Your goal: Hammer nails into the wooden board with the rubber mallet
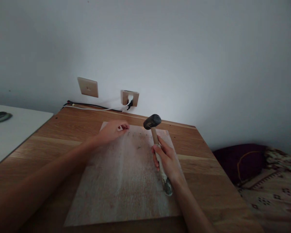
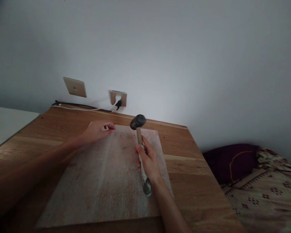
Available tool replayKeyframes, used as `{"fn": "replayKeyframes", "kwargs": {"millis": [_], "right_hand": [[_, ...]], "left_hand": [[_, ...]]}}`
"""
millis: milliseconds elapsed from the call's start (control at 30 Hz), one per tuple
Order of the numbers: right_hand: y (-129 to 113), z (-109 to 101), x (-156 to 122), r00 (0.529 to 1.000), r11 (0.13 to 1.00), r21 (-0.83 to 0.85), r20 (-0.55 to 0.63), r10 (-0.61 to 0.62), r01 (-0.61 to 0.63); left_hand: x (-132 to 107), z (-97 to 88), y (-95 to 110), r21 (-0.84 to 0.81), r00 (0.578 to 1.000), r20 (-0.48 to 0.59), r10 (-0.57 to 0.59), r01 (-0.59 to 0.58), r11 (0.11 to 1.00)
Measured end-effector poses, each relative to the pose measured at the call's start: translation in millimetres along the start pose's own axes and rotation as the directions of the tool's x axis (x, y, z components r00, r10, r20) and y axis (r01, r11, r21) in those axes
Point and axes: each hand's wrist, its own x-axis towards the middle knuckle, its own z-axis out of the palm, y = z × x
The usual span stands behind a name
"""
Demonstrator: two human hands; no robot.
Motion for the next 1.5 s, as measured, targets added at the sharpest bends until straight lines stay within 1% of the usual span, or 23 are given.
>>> {"fn": "replayKeyframes", "kwargs": {"millis": [67, 167, 267, 367, 467, 567, 667, 733, 800, 833, 900, 933, 1000, 1033, 1100, 1200, 1267, 1333, 1367, 1433, 1500], "right_hand": [[1, 1, 0, 1.000, 1.000, 0.005, 0.005, 0.003, -0.003], [4, 3, -1, 1.000, 1.000, 0.004, -0.001, 0.015, -0.015], [7, 5, -1, 1.000, 1.000, -0.002, -0.004, 0.022, -0.022], [8, 9, -1, 0.999, 0.999, -0.009, 0.035, 0.038, -0.038], [5, 18, 0, 0.993, 0.999, -0.012, 0.109, 0.041, -0.040], [1, 30, 2, 0.983, 1.000, -0.017, 0.181, 0.029, -0.027], [1, 40, 4, 0.974, 0.999, -0.044, 0.224, 0.033, -0.024], [4, 42, 6, 0.965, 0.996, -0.079, 0.256, 0.051, -0.031], [8, 43, 8, 0.957, 0.994, -0.109, 0.283, 0.061, -0.031], [11, 43, 8, 0.955, 0.992, -0.122, 0.289, 0.058, -0.024], [16, 42, 9, 0.955, 0.991, -0.136, 0.294, 0.048, -0.008], [17, 41, 9, 0.954, 0.991, -0.136, 0.295, 0.046, -0.005], [18, 41, 9, 0.958, 0.993, -0.118, 0.283, 0.045, -0.012], [17, 40, 9, 0.964, 0.995, -0.101, 0.262, 0.045, -0.019], [13, 38, 9, 0.979, 0.997, -0.067, 0.199, 0.040, -0.027], [6, 34, 9, 0.992, 0.999, -0.031, 0.123, 0.029, -0.025], [4, 32, 10, 0.994, 0.999, -0.018, 0.108, 0.028, -0.027], [3, 30, 10, 0.994, 0.999, -0.012, 0.104, 0.031, -0.030], [3, 29, 10, 0.994, 0.999, -0.008, 0.102, 0.032, -0.031], [4, 29, 10, 0.995, 1.000, -0.002, 0.098, 0.029, -0.029], [5, 30, 10, 0.995, 1.000, 0.001, 0.097, 0.024, -0.024]], "left_hand": [[-5, 1.2, -14, -0.027, 0.997, -0.028, -0.073, 0.073, 0.997], [-11, 5.6, -24, -0.028, 0.998, -0.019, -0.059, 0.058, 0.998], [-12, 8.1, -26, -0.011, 1.000, -0.016, -0.016, 0.016, 1.000], [-11, 8.9, -27, -0.012, 1.000, -0.011, -0.009, 0.009, 1.000], [-11, 10.3, -28, -0.048, 0.999, -0.007, -0.041, 0.041, 0.998], [-12, 12.2, -27, -0.137, 0.995, -0.007, -0.095, 0.093, 0.986], [-12, 11.8, -25, -0.181, 0.994, -0.011, -0.109, 0.105, 0.978], [-12, 8.3, -25, -0.157, 0.993, -0.037, -0.108, 0.101, 0.982], [-12, 1.3, -25, -0.123, 0.988, -0.062, -0.142, 0.134, 0.983], [-12, -3.5, -25, -0.111, 0.985, -0.057, -0.165, 0.158, 0.981], [-12, -14.0, -24, -0.081, 0.981, -0.007, -0.194, 0.193, 0.978], [-12, -18.9, -23, -0.057, 0.981, 0.037, -0.189, 0.191, 0.980], [-12, -25.5, -16, -0.001, 0.980, 0.150, -0.132, 0.134, 0.991], [-13, -26.3, -11, 0.021, 0.975, 0.205, -0.086, 0.084, 0.996], [-14, -22.3, 1, 0.035, 0.955, 0.295, 0.029, -0.042, 0.999], [-18, -6.1, 18, 0.048, 0.920, 0.346, 0.185, -0.214, 0.976], [-20, 4.9, 24, 0.073, 0.908, 0.351, 0.229, -0.271, 0.960], [-20, 10.3, 24, 0.088, 0.908, 0.351, 0.229, -0.275, 0.957], [-20, 10.0, 21, 0.096, 0.912, 0.349, 0.215, -0.263, 0.960], [-18, 3.3, 13, 0.130, 0.928, 0.338, 0.158, -0.212, 0.969], [-15, -9.2, 1, 0.187, 0.947, 0.310, 0.082, -0.145, 0.972]]}}
